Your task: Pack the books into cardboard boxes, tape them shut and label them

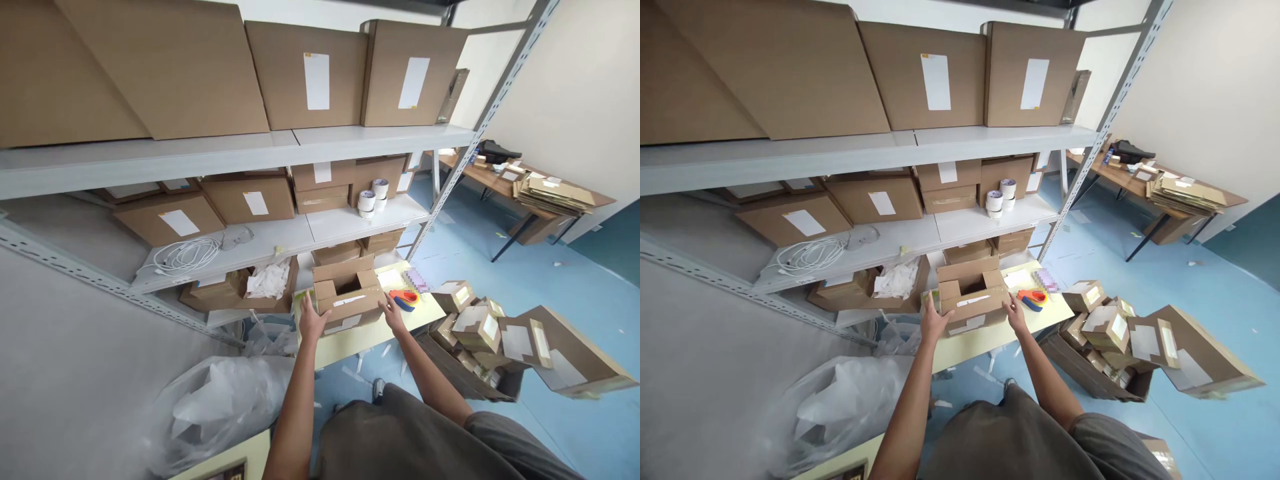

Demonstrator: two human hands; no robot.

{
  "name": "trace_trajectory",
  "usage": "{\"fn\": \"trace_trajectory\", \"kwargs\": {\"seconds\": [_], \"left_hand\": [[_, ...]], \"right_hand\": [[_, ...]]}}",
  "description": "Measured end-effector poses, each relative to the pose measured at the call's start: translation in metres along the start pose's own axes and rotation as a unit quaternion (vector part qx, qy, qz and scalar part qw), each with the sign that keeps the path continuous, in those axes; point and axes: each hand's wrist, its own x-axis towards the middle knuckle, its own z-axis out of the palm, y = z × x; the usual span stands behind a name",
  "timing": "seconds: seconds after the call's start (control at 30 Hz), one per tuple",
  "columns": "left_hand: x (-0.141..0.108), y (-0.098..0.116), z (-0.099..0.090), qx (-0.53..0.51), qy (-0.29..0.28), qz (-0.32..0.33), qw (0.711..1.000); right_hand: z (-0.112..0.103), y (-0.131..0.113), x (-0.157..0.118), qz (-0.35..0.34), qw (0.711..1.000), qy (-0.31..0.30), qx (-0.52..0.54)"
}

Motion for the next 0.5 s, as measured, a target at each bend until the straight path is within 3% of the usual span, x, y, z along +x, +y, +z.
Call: {"fn": "trace_trajectory", "kwargs": {"seconds": [0.17, 0.27, 0.37, 0.5], "left_hand": [[0.068, 0.035, -0.012, 0.001, -0.061, 0.098, 0.993], [0.092, 0.048, -0.011, -0.011, -0.077, 0.14, 0.987], [0.092, 0.041, -0.006, -0.008, -0.09, 0.154, 0.984], [0.067, 0.013, 0.008, 0.004, -0.082, 0.136, 0.987]], "right_hand": [[-0.002, 0.004, 0.006, -0.008, 1.0, 0.001, -0.015], [-0.002, 0.004, 0.006, 0.003, 1.0, 0.011, -0.017], [0.0, 0.005, 0.007, 0.013, 0.999, 0.026, -0.021], [0.002, 0.01, 0.008, 0.019, 0.999, 0.032, -0.025]]}}
